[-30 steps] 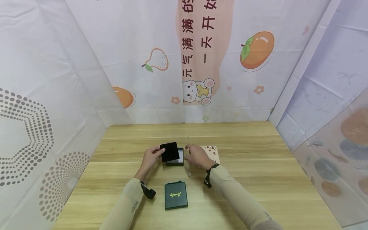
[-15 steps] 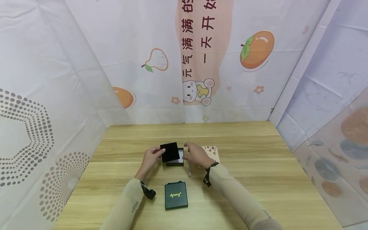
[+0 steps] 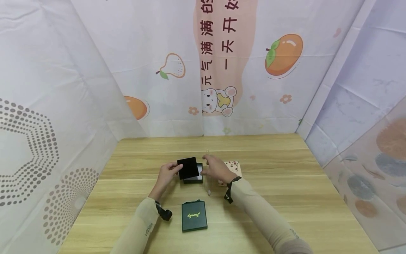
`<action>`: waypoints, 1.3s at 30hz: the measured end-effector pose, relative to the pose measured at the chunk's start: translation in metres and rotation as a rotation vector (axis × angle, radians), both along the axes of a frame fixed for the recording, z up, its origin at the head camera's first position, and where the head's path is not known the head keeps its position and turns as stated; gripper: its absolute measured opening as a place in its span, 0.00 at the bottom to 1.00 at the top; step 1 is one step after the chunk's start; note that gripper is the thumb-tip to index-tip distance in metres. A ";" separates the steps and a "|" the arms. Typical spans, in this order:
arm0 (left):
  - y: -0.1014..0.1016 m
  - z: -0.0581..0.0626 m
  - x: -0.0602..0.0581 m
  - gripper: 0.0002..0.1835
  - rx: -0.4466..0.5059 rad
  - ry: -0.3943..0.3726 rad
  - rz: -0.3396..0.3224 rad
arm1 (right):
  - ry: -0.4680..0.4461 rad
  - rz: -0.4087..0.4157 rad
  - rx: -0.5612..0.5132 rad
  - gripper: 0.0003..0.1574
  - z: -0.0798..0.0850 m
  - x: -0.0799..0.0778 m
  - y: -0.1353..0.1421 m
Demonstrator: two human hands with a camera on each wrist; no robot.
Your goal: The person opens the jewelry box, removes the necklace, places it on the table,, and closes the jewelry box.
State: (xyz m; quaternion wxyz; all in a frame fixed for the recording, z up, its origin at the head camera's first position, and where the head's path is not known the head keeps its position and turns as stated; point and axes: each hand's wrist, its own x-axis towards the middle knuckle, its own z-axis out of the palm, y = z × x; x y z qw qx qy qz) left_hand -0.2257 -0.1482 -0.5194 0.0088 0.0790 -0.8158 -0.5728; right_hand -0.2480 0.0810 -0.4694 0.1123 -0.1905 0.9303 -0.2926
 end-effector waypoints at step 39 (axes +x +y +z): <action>0.005 0.002 0.000 0.18 0.015 -0.012 -0.058 | 0.029 0.203 -0.004 0.53 -0.006 -0.004 -0.011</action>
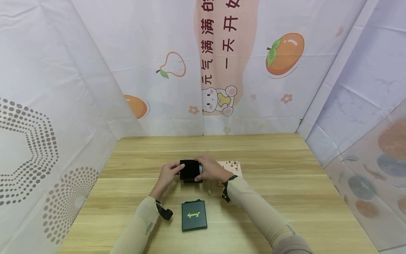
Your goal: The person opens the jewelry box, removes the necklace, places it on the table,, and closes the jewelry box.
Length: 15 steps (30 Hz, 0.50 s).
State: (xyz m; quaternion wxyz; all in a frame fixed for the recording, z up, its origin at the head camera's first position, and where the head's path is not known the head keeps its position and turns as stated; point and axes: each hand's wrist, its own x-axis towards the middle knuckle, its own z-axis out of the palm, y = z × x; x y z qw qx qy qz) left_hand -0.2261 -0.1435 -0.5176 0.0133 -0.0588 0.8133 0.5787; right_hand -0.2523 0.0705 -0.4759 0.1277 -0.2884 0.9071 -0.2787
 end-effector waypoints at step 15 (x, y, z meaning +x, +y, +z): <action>0.000 -0.002 -0.001 0.20 -0.002 -0.002 -0.001 | -0.001 -0.007 0.010 0.52 0.005 0.002 0.000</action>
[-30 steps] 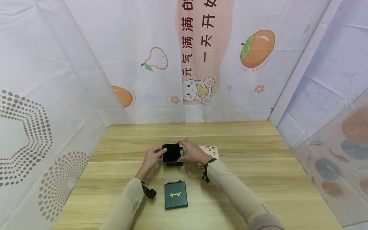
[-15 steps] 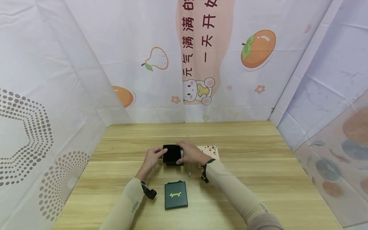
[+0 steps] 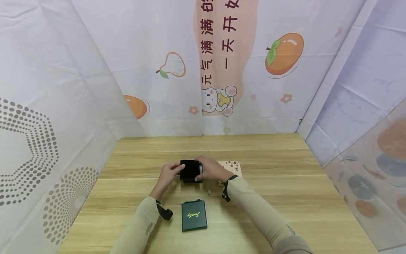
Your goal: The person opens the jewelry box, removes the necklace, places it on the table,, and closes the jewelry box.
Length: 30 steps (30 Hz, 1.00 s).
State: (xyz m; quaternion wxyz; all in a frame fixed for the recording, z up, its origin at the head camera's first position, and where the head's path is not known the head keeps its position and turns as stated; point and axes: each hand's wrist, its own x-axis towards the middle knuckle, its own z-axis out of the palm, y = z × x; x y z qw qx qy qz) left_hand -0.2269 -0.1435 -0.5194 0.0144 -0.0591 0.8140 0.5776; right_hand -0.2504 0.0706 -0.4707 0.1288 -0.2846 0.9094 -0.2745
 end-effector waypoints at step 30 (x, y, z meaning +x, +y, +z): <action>-0.002 0.000 0.000 0.19 0.062 0.143 0.022 | 0.024 -0.009 0.024 0.51 -0.001 -0.005 -0.001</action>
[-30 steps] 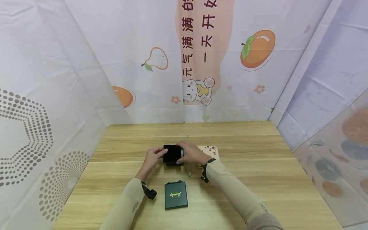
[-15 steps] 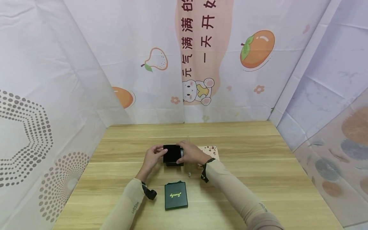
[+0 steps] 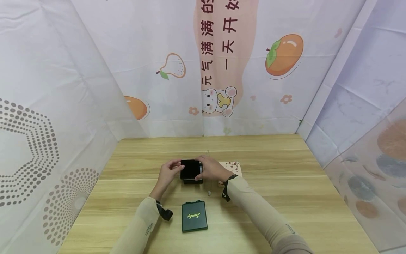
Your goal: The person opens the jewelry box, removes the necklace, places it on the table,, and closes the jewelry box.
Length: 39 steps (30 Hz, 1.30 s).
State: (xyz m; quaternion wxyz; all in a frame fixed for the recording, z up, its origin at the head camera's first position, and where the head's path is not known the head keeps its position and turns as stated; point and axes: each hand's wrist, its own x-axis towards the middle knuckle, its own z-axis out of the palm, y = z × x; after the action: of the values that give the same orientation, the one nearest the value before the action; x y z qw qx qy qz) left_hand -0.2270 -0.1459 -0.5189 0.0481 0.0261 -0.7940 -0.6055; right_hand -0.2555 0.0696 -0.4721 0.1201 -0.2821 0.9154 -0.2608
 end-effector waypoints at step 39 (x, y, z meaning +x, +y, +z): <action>0.000 -0.011 -0.004 0.15 -0.071 -0.014 -0.095 | -0.054 -0.028 0.008 0.47 -0.021 -0.013 0.002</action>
State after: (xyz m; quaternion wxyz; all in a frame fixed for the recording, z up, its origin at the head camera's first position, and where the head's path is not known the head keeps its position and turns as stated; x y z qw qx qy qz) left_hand -0.2314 -0.1457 -0.5304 0.0146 -0.0091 -0.8155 -0.5785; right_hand -0.2682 0.0712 -0.4935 0.1425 -0.2617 0.9167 -0.2661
